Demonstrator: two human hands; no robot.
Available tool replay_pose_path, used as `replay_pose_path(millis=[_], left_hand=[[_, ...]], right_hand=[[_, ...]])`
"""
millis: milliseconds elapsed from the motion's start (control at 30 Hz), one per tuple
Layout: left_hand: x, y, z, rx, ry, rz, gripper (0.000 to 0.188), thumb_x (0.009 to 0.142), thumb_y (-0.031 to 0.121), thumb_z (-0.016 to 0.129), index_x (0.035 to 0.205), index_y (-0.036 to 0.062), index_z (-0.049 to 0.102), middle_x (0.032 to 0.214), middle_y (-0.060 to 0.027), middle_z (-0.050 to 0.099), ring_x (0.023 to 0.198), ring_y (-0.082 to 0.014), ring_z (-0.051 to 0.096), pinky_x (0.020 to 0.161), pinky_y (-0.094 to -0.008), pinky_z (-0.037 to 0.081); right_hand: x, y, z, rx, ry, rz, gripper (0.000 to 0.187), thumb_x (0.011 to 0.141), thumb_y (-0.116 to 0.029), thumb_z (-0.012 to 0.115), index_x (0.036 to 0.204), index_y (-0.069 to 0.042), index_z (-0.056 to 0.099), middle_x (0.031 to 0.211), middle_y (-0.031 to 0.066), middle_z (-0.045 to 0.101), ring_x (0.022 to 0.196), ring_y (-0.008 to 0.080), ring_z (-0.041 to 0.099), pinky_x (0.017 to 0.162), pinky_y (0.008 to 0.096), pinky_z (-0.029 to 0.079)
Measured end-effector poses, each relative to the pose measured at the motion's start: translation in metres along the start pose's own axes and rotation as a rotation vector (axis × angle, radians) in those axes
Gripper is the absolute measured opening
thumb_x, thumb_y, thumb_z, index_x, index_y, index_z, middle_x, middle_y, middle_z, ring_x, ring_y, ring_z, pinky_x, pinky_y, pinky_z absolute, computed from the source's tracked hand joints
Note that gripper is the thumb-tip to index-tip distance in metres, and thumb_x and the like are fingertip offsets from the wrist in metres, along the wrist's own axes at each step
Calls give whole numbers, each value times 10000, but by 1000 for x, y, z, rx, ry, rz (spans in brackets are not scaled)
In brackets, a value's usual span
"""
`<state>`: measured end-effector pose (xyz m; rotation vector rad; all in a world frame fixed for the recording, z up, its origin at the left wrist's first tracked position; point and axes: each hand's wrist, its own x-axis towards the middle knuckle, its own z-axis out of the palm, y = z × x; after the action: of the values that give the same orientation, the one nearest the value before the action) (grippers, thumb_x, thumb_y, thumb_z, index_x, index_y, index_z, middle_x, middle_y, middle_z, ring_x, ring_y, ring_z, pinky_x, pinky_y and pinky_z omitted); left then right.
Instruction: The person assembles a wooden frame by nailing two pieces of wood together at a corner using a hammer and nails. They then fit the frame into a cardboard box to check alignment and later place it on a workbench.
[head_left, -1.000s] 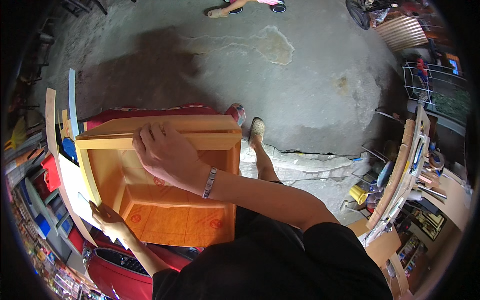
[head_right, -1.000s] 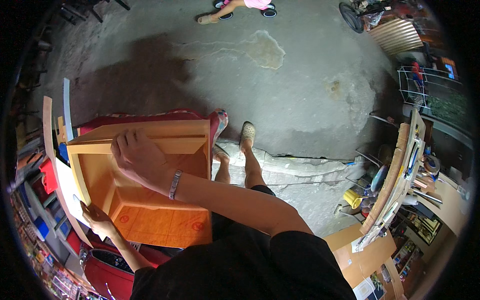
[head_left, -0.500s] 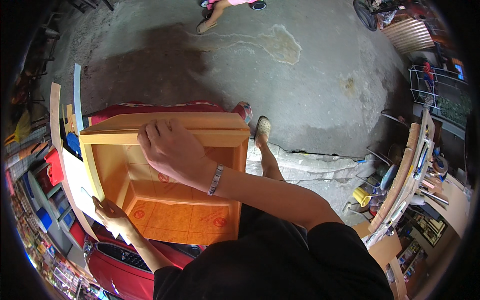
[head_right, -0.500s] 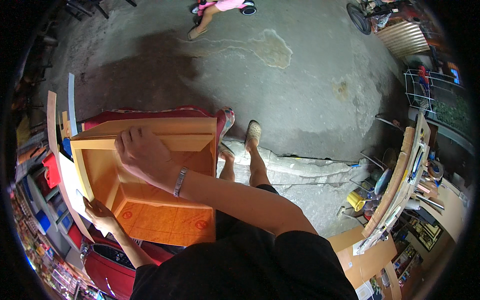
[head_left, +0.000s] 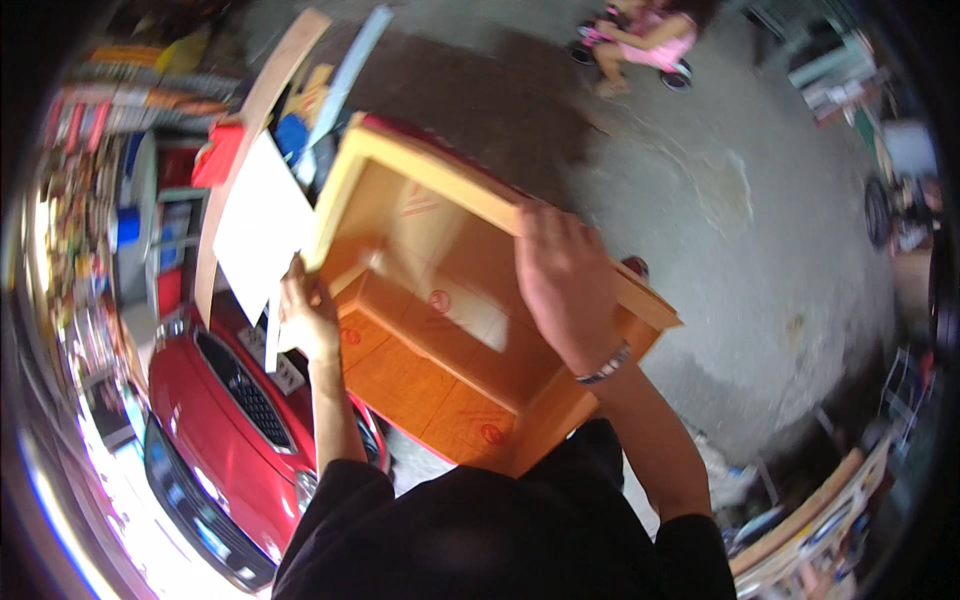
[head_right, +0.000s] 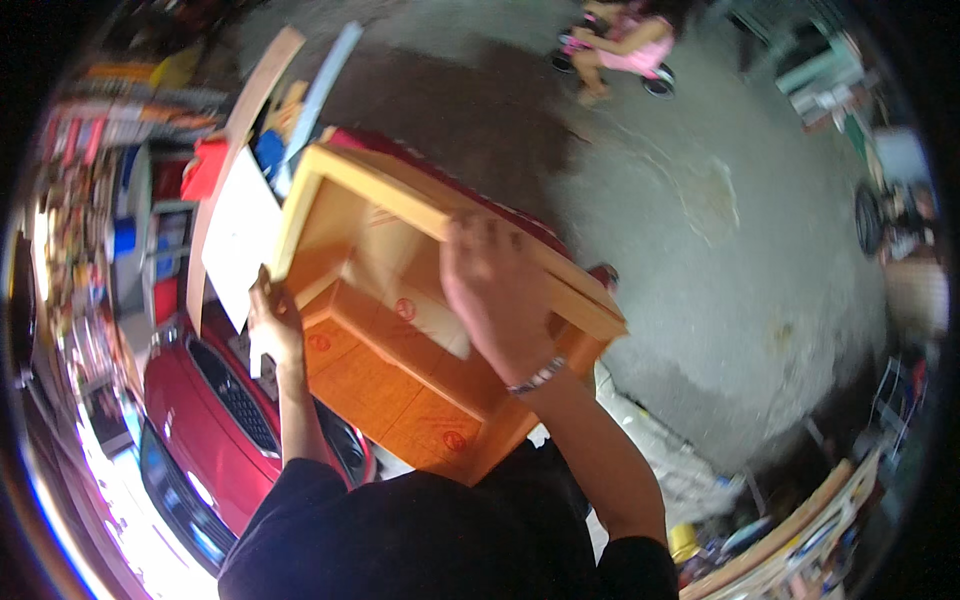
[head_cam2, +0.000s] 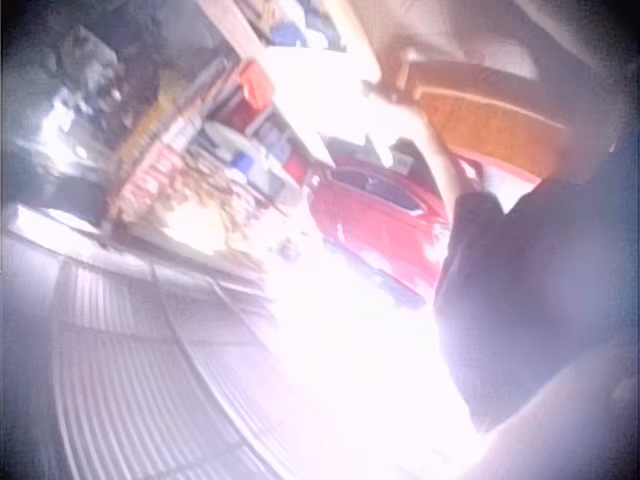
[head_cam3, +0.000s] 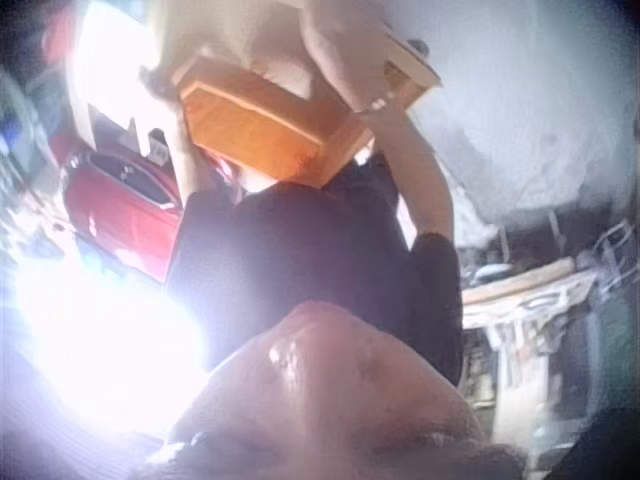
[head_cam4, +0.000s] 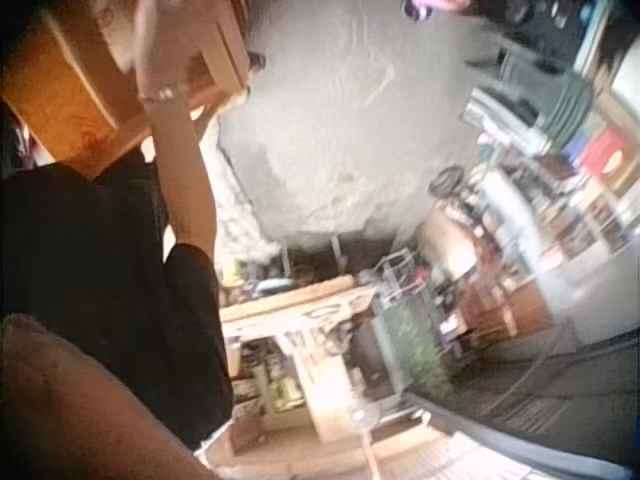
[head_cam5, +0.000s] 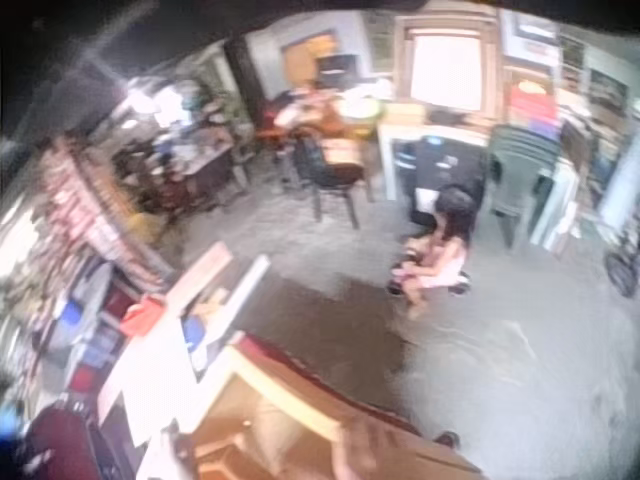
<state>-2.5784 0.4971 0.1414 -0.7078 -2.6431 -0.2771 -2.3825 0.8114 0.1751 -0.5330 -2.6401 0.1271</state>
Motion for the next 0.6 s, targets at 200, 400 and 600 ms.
replay_pose_path(millis=[200, 400, 600], left_hand=[[5, -4, -11, 89, 115, 65, 540, 813, 40, 754, 1335, 99, 625, 995, -106, 681, 916, -318, 679, 820, -453, 536], [8, 6, -22, 16, 9, -44, 486, 844, 146, 698, 1325, 140, 625, 1017, -63, 641, 911, -264, 652, 803, -419, 508], [7, 4, -17, 7, 33, -55, 458, 845, 176, 661, 1298, 117, 622, 961, -10, 594, 875, -183, 628, 779, -351, 490]], right_hand=[[4, -15, -8, 47, -79, -8, 265, 961, -107, 655, 1215, -51, 609, 1007, 111, 684, 871, 279, 694, 742, 413, 564], [-1, -12, -5, 46, -198, 46, 330, 984, -170, 668, 1279, -49, 583, 1165, 158, 704, 1008, 367, 703, 798, 456, 576], [3, -14, -8, -17, -256, 81, 362, 989, -195, 668, 1302, -50, 559, 1219, 199, 691, 1041, 420, 687, 827, 498, 564]])
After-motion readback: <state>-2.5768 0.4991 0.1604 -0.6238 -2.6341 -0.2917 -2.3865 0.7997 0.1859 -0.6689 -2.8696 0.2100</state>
